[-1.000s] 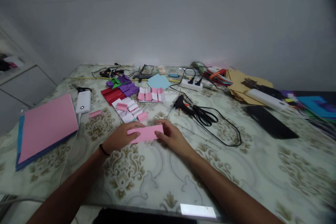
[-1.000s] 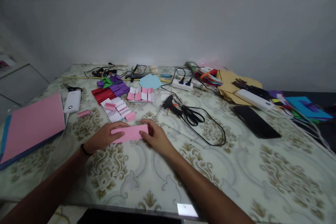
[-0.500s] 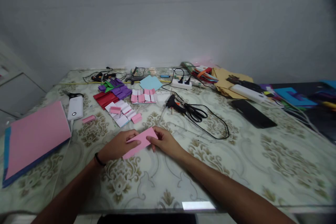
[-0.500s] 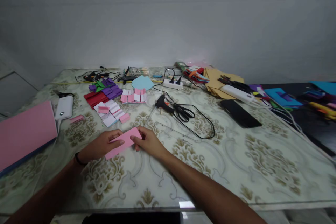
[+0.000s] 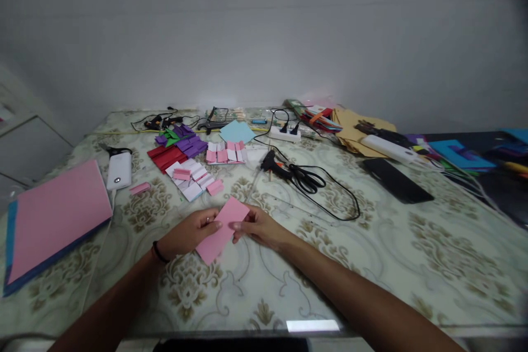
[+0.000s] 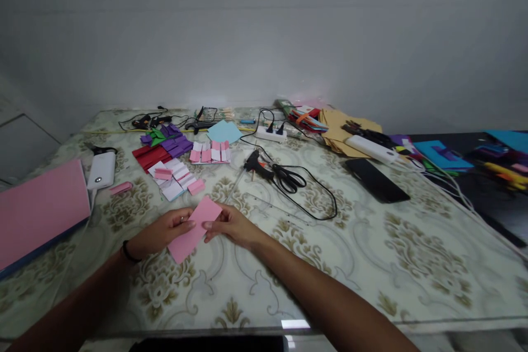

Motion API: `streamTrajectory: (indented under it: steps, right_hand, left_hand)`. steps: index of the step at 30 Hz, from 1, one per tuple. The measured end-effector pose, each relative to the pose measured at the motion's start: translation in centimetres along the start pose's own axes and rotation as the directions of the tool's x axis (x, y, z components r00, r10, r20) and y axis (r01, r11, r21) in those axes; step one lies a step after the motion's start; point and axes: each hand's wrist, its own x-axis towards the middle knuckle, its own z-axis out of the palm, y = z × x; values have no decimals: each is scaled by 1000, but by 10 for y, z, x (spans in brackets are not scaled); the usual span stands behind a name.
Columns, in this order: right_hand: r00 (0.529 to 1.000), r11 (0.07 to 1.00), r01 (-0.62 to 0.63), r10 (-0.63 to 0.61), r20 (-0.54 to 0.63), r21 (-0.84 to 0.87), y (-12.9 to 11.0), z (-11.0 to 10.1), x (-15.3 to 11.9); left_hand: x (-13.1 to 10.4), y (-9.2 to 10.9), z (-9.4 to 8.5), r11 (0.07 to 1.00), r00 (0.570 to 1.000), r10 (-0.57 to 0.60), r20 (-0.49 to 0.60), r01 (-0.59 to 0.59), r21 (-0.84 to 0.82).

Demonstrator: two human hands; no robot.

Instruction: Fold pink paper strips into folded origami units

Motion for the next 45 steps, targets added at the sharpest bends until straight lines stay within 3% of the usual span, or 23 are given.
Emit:
streamTrajectory:
  steps: [4, 10, 22, 39, 45]
  right_hand:
    - [997, 998, 30, -35, -69, -61, 2, -2, 2]
    - [994, 998, 9, -15, -105, -62, 2, -7, 3]
    - [993, 996, 4, -14, -115, -84, 5, -10, 7]
    - [993, 995, 57, -66, -103, -83, 12, -15, 25]
    - [996, 996, 37, -44, -81, -86, 12, -17, 24]
  left_hand:
    - [1, 0, 3, 997, 999, 24, 24, -26, 74]
    - [3, -2, 1, 976, 995, 10, -103, 13, 219]
    - [4, -3, 1, 982, 997, 17, -70, -3, 190]
    - [4, -12, -16, 947, 984, 61, -166, -4, 321]
    - [3, -9, -13, 959, 984, 65, -165, -16, 282]
